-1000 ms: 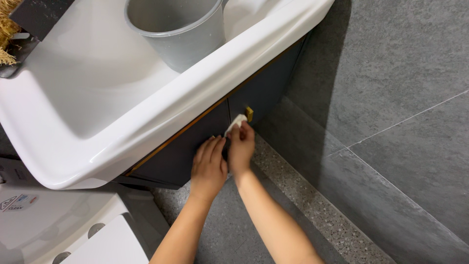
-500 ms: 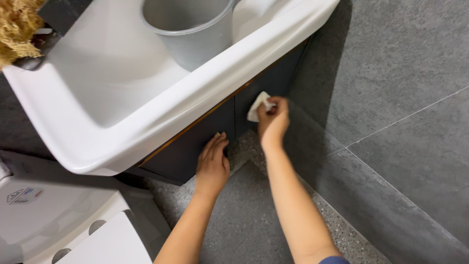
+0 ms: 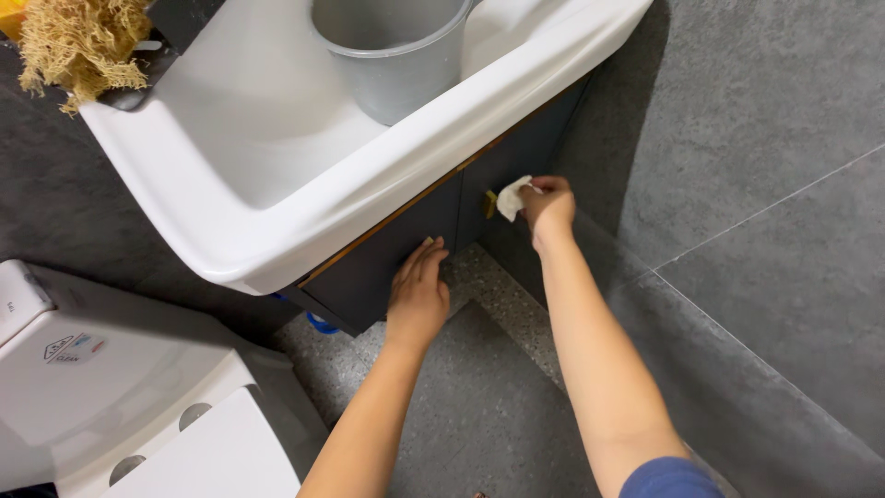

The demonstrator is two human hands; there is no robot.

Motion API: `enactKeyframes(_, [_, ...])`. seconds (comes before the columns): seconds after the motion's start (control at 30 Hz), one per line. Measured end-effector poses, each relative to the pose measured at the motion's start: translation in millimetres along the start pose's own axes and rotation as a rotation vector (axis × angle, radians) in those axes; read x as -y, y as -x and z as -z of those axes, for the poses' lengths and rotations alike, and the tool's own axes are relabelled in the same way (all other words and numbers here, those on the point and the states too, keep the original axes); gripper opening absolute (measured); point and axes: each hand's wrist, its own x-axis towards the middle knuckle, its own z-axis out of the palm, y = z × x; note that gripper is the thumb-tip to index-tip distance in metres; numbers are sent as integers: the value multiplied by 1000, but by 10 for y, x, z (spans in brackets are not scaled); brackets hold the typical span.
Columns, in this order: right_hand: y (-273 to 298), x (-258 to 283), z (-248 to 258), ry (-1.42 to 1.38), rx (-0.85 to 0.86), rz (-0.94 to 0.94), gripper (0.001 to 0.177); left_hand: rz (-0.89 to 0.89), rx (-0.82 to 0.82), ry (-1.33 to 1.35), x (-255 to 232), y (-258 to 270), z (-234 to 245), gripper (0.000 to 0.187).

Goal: The person wipes the exterior of a bathroom cabinet under the sink using a white paper towel. They repeatedly wipe the cabinet doors and handles, occasionally tearing off used sections of the towel.

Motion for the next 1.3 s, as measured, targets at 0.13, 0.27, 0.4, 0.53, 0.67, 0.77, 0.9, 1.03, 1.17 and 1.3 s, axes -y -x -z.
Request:
enactKeyframes(0.13, [204, 68, -107, 94, 210, -52, 31, 2, 16, -5, 12, 7, -32, 49])
enactKeyframes(0.27, [108, 139, -159, 204, -23, -37, 30, -60, 5, -30, 20, 9, 39, 50])
enactKeyframes(0.4, [236, 189, 80, 179, -32, 178, 28, -73, 72, -11, 9, 32, 199, 54])
enactKeyframes(0.53, [674, 355, -34, 398, 115, 347, 22, -40, 83, 23, 4, 220, 294, 58])
enactKeyframes(0.67, [899, 498, -131, 619, 115, 710, 24, 2, 82, 106, 50, 426, 361, 58])
enactKeyframes(0.77, [902, 652, -126, 936, 138, 689, 24, 97, 54, 223, 128, 506, 357, 57])
enactKeyframes(0.9, [1185, 838, -63, 969, 284, 496, 28, 193, -41, 332, 211, 565, 354, 60])
enactKeyframes(1.03, [1596, 806, -228, 706, 403, 406, 24, 285, -10, 363, 266, 631, 420, 64])
enactKeyframes(1.17, [1881, 698, -423, 683, 278, 662, 20, 313, 18, 381, 335, 624, 488, 67])
enactKeyframes(1.3, [2060, 761, -394, 828, 191, 829, 14, 315, 44, 411, 376, 655, 518, 68])
